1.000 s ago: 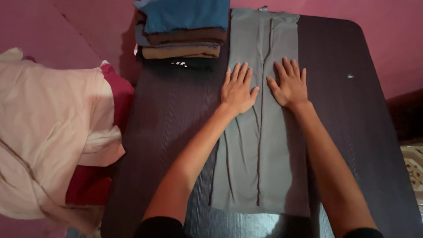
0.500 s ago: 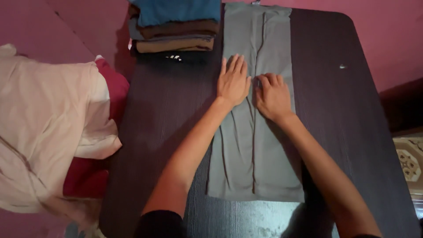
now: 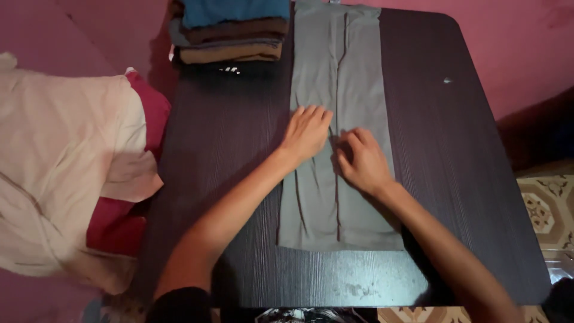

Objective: The person folds a light gray long-sleeved shirt on a dark table. They smooth the fabric, fold the sleeves inward, fold the shirt in half lengthwise, then fold it into thirds to create a compact rectangle. The folded shirt is placed on top of a stack of other folded clothes.

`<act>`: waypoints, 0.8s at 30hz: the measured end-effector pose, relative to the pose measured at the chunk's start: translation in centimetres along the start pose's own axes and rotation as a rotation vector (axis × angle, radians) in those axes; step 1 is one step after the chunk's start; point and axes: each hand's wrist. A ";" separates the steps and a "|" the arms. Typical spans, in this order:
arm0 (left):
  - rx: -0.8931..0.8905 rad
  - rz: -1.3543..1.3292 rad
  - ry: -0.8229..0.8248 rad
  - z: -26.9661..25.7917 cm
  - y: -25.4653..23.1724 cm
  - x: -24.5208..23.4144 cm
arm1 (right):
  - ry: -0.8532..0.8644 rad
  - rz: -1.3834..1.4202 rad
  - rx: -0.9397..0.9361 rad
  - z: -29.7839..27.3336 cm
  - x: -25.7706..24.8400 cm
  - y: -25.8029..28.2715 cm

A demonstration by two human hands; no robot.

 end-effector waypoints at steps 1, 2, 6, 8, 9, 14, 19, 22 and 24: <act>0.000 0.002 -0.002 -1.0 -0.6 -0.9 | -0.002 -0.001 -0.002 -0.7 -0.3 0.6; 0.017 -0.009 -0.004 -2.0 -1.1 -1.7 | 0.003 0.010 -0.026 -1.3 -0.5 1.2; 0.038 -0.024 0.021 -5.4 -3.4 -5.2 | 0.033 0.029 -0.044 -3.8 -0.8 2.1; 0.040 -0.061 0.044 -7.1 -4.6 -5.7 | 0.021 0.002 -0.038 -4.8 -1.0 3.0; 0.045 -0.104 0.068 -7.8 -5.3 -5.9 | 0.010 -0.027 -0.024 -5.5 -1.1 3.4; 0.102 -0.173 0.132 -11.4 -8.5 -4.8 | 0.058 -0.118 0.040 -8.8 0.0 3.5; 0.269 -0.321 0.180 -15.1 -11.8 -7.3 | 0.125 -0.066 -0.018 -12.5 -0.5 4.3; 0.370 -0.388 0.155 -16.0 -12.8 -10.7 | 0.189 -0.069 0.016 -14.1 -2.7 6.5; 0.354 -0.401 0.352 -15.9 -13.1 -14.1 | 0.264 0.046 -0.045 -14.2 -5.4 8.6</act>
Point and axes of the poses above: each hand's wrist, its own z-axis towards the middle knuckle, its own x-axis out of the palm, y = z × x, and after that the axes turned 14 degrees about y, right-handed
